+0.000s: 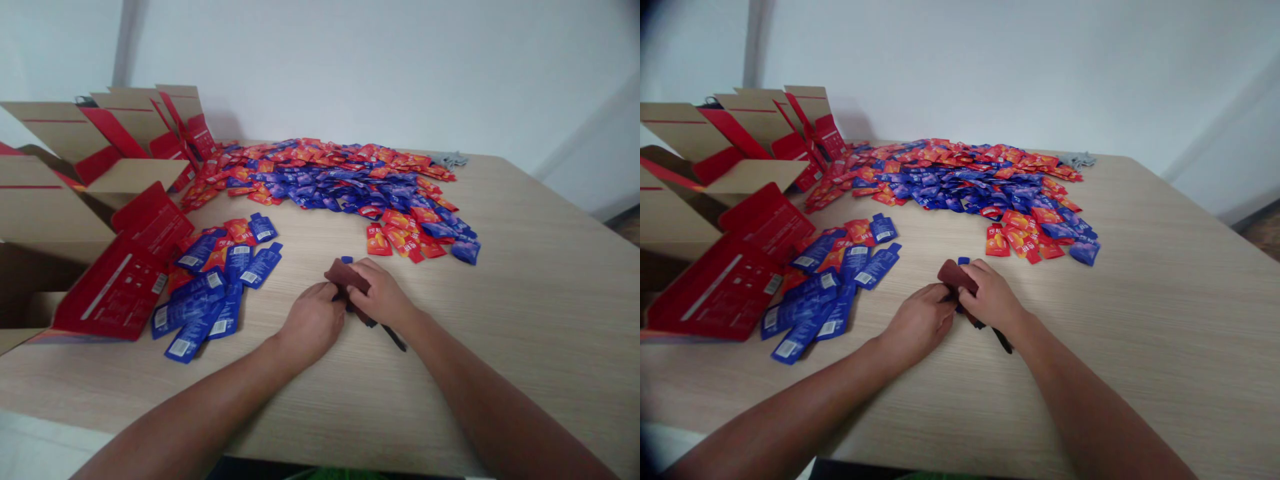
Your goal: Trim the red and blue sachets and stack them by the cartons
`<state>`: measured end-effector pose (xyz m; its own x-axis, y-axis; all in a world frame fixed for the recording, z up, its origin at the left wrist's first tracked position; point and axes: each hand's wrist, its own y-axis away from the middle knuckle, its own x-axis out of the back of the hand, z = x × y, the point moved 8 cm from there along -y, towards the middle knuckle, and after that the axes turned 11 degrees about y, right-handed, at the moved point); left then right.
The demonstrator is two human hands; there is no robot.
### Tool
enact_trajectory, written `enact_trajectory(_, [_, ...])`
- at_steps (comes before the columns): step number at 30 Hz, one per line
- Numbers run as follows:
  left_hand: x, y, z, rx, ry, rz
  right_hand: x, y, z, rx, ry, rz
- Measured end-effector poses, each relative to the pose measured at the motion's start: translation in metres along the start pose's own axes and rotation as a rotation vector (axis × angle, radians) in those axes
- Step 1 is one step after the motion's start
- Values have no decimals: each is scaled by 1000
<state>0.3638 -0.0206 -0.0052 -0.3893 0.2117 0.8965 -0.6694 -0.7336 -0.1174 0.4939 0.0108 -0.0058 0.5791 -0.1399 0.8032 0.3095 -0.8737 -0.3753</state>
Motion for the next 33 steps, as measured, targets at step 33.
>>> enact_trajectory(33, [4,3,1,-15,31,30,4,2,32,-138,58,136])
